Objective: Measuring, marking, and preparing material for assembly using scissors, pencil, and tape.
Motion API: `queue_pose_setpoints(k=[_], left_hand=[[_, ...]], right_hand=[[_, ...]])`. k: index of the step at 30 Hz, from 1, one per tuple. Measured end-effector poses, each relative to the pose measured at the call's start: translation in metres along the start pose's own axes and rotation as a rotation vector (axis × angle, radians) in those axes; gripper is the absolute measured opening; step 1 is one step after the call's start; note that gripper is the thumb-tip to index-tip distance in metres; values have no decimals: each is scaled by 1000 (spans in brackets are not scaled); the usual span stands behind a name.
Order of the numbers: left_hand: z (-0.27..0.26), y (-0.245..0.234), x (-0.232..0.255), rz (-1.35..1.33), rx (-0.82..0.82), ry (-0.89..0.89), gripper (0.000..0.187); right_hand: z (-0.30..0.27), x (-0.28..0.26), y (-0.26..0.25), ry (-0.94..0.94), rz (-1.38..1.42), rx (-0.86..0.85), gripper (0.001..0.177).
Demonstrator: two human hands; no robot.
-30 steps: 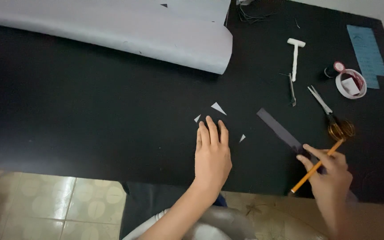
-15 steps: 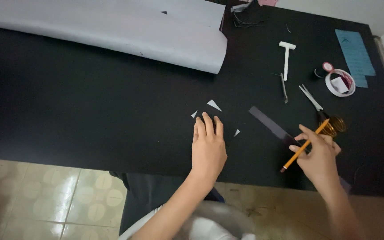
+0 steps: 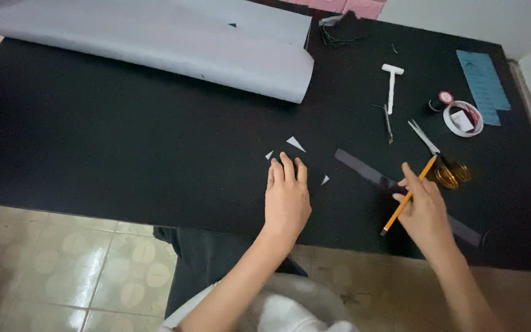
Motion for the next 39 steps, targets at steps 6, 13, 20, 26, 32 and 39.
queue_pose_setpoints(k=[6,13,20,26,32,39], left_hand=[[0,3,-1,-35,-35,24,63],[1,7,-4,-70,-59,38,62],[3,-7,-3,-20,-35,45,63],[8,-45,-9,-169,-200,17,59],[10,-31,-8,-156,-299,28,65],[12,-36,-8,-264,-301,43,66]], right_hand=[[-54,16,7,-254,166,16,78],[-101,26,8,-401,38,220,90],[-42,34,9,-476,45,310,66],[12,-49,-26,-457,-227,508,28],[41,-86,24,-590,-500,351,25],[98,-73,-33,-325,-296,367,23]])
Point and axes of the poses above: each hand's wrist, its own z-axis towards the middle knuckle, its own y-axis out of the palm, x = y × z, the point moved 10 cm from there along z, towards the middle knuckle, and after that the axes turned 13 degrees about y, right-handed, at the moved point
